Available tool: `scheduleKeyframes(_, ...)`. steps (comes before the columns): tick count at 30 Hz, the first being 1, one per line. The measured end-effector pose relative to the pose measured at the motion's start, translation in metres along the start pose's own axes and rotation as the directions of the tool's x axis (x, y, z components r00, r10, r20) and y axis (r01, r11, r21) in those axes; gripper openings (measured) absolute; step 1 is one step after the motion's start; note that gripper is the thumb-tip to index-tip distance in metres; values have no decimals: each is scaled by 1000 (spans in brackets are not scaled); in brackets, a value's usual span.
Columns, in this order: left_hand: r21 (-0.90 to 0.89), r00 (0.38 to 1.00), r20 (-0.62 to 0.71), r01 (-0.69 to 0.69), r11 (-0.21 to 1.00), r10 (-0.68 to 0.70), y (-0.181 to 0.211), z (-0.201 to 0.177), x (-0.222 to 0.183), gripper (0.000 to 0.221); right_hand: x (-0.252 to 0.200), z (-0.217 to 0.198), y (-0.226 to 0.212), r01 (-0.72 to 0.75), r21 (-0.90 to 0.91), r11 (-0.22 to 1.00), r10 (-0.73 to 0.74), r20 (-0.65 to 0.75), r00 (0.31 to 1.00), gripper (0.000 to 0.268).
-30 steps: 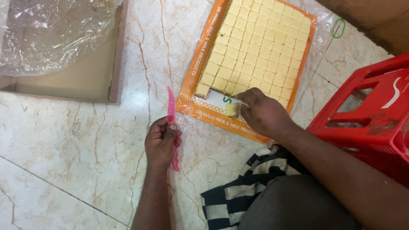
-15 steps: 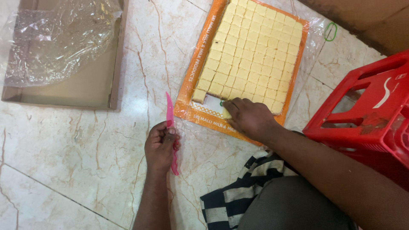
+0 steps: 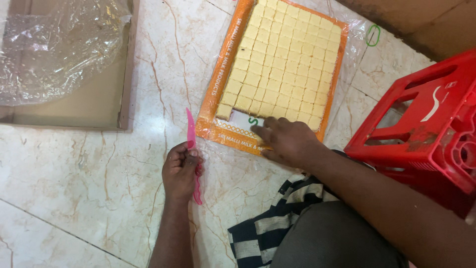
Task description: The person uses a pink plastic knife to separate small square food items from a block and then transfers them individually onto a tray lined with plastic wrap.
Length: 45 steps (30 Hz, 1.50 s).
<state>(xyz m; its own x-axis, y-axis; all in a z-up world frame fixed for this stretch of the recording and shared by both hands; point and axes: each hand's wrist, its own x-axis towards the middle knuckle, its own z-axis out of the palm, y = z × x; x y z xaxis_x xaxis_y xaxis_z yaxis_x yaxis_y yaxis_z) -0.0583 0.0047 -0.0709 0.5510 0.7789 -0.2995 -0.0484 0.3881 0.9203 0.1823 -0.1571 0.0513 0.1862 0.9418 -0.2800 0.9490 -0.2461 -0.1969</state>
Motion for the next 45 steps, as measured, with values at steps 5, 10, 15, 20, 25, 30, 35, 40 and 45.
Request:
scheduleKeyframes(5,13,1000,-3,14,1000,-14,4,2,0,26,-2,26,16,18,58,998,-12,-103,995,36)
scheduleKeyframes(10,-13,1000,-6,25,1000,-25,1,1,0,27,-12,19,27,-179,476,861,209,-11,978,49)
scheduleKeyframes(15,-9,1000,-9,30,1000,-30,3,2,1,27,-12,15,24,-20,202,979,38,-85,996,69)
scheduleKeyframes(20,-17,1000,4,7,1000,-7,1,2,1,26,-5,30,22,34,98,995,-28,-61,998,45)
scheduleKeyframes(25,-7,1000,7,-1,1000,1,2,1,0,25,-9,29,28,-202,559,804,242,3,970,46)
scheduleKeyframes(30,-27,1000,7,14,1000,-14,1,1,1,27,-13,21,29,-163,411,897,195,-36,980,59)
scheduleKeyframes(35,-2,1000,-2,12,1000,-12,3,3,1,28,-13,17,24,-68,259,963,71,-1,997,65)
scheduleKeyframes(40,21,1000,-1,24,999,-24,5,3,0,26,-13,19,24,-113,248,962,85,123,989,72)
scheduleKeyframes(45,-20,1000,16,24,1000,-24,5,3,2,25,-10,22,21,26,182,983,-46,105,993,73)
